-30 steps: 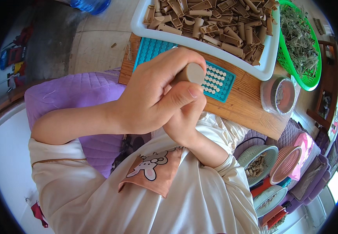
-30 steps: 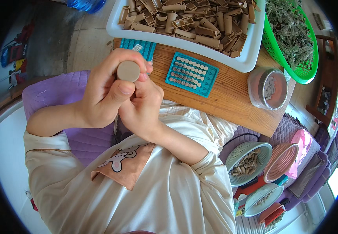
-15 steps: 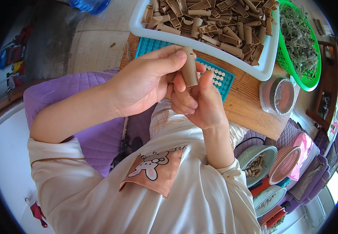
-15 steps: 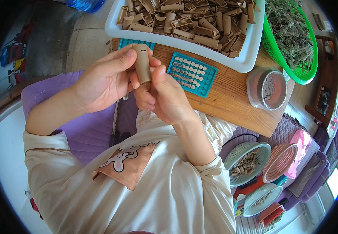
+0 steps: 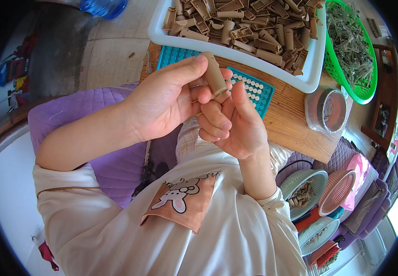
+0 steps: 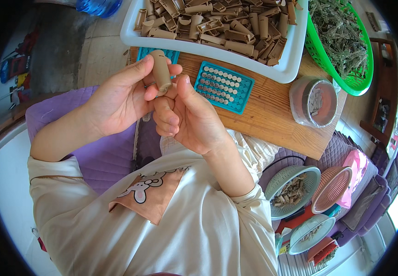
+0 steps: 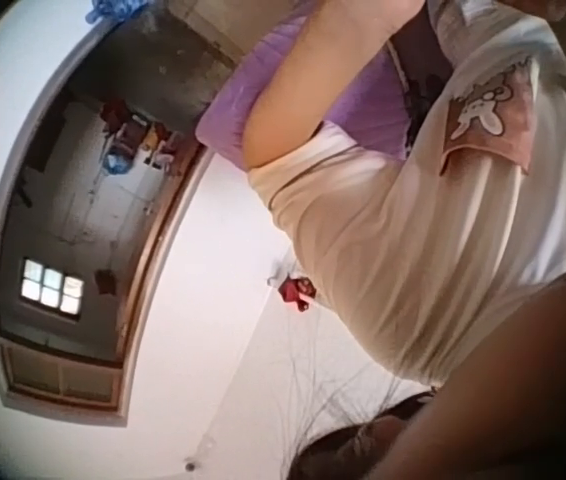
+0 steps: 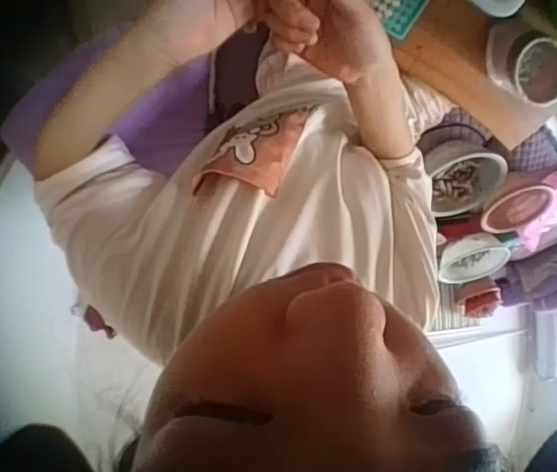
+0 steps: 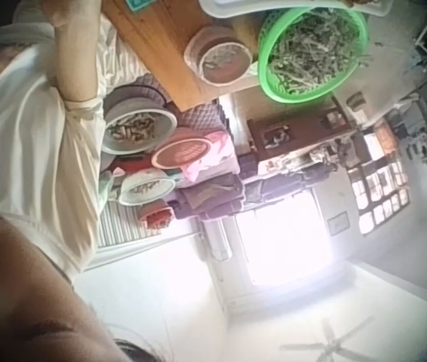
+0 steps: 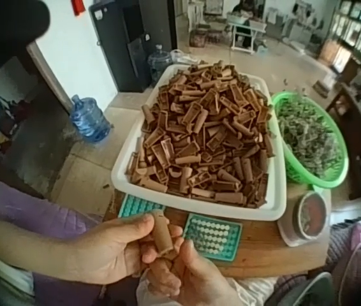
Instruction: The person assembles small electronic components by hand, inserting internal electronic modules into plastic cylindrical housings.
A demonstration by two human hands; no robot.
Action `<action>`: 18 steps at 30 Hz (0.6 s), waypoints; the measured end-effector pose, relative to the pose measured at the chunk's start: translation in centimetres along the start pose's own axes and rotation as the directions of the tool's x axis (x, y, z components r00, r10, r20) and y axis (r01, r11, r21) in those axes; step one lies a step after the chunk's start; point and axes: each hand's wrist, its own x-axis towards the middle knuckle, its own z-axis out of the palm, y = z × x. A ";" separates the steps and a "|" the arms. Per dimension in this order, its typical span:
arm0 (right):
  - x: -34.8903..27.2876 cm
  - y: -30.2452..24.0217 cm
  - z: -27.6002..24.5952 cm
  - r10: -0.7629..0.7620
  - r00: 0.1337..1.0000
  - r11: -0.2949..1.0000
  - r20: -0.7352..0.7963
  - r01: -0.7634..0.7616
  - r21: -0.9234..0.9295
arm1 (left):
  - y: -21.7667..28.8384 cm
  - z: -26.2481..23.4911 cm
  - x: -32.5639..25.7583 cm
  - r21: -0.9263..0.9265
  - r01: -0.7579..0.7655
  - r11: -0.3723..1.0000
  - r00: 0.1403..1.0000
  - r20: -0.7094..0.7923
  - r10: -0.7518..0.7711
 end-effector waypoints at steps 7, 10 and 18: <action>-0.9 -1.2 0.7 -0.212 0.929 0.946 -0.305 0.117 -0.302 | -0.1 1.4 -0.6 0.483 -0.313 0.818 0.937 0.015 0.350; -1.0 -1.0 1.1 -0.445 0.835 0.889 -0.325 0.367 -0.273 | -0.1 2.0 -1.4 0.840 -0.493 0.226 0.759 0.288 0.585; -2.4 0.6 4.0 -0.341 0.927 0.937 -0.154 0.349 0.030 | 0.6 0.9 -2.0 0.417 -0.451 -0.789 0.243 0.908 0.341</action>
